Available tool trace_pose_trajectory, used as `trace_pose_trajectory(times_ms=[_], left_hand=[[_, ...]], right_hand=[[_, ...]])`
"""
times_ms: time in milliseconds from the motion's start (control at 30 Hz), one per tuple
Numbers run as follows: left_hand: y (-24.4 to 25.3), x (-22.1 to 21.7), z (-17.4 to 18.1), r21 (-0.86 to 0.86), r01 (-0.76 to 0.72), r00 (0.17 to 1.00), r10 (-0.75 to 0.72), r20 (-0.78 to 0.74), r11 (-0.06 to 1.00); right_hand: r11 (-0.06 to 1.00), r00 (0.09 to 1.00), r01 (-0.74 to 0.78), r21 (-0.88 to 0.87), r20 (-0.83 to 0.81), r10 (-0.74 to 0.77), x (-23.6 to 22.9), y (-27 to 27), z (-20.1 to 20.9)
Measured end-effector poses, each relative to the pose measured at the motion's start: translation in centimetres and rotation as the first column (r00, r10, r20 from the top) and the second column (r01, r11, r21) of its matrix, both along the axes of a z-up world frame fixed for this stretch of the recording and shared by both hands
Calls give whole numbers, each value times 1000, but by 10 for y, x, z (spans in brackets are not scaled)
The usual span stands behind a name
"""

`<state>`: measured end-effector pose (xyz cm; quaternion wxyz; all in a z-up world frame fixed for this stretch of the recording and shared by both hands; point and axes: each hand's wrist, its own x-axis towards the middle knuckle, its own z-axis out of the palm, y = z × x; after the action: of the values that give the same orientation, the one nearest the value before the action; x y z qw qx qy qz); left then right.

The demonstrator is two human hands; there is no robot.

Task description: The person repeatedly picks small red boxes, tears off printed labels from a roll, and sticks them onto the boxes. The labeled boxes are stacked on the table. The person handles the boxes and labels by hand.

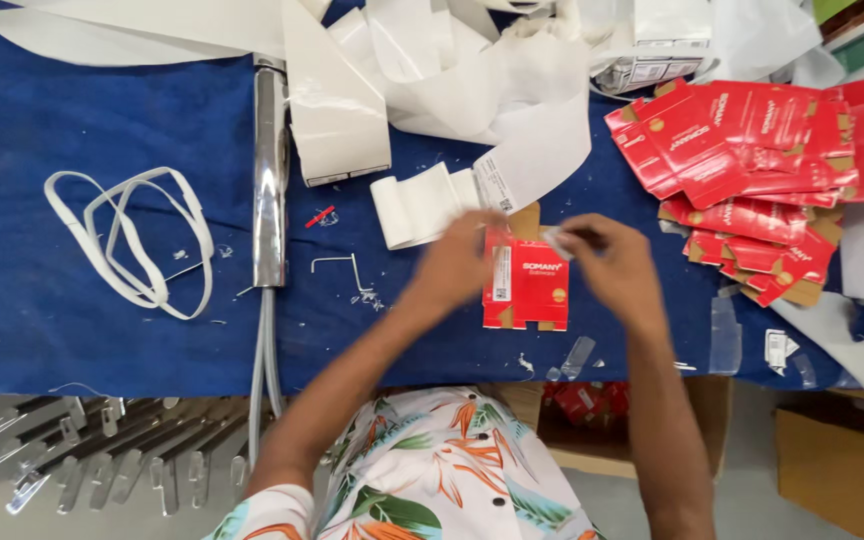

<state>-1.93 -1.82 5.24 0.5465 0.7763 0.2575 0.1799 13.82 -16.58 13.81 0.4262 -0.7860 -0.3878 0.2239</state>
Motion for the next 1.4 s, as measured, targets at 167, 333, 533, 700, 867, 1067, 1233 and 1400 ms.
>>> trace_pose_trajectory(times_ms=[167, 333, 533, 700, 867, 1067, 1233, 1400], left_hand=[[-50, 31, -27, 684, -4, 990, 99, -100, 729], [-45, 17, -45, 671, 24, 999, 11, -47, 741], [-40, 19, -52, 621, -59, 998, 35, 51, 781], [-40, 15, -57, 632, -101, 982, -25, 187, 769], [-37, 13, -55, 547, -142, 974, 17, 227, 825], [-36, 11, -44, 558, -74, 991, -1, 134, 827], [-34, 13, -42, 582, -164, 980, 65, 187, 796], [-23, 17, -36, 546, -204, 968, 85, 235, 813]], right_hand=[[944, 985, 169, -282, 17, -171, 45, -30, -18], [954, 995, -15, -298, 90, 44, 59, -9, -44], [858, 925, -287, -426, 108, 364, 82, 61, -83], [774, 850, -415, -479, 99, 517, 62, 95, -96], [695, 757, -124, -708, 386, 528, 20, 113, -85], [603, 788, 78, -794, 419, 451, 31, 135, -72], [663, 751, 24, -748, 451, 482, 67, 119, -88], [601, 865, -2, -800, 300, 403, 75, 64, -64]])
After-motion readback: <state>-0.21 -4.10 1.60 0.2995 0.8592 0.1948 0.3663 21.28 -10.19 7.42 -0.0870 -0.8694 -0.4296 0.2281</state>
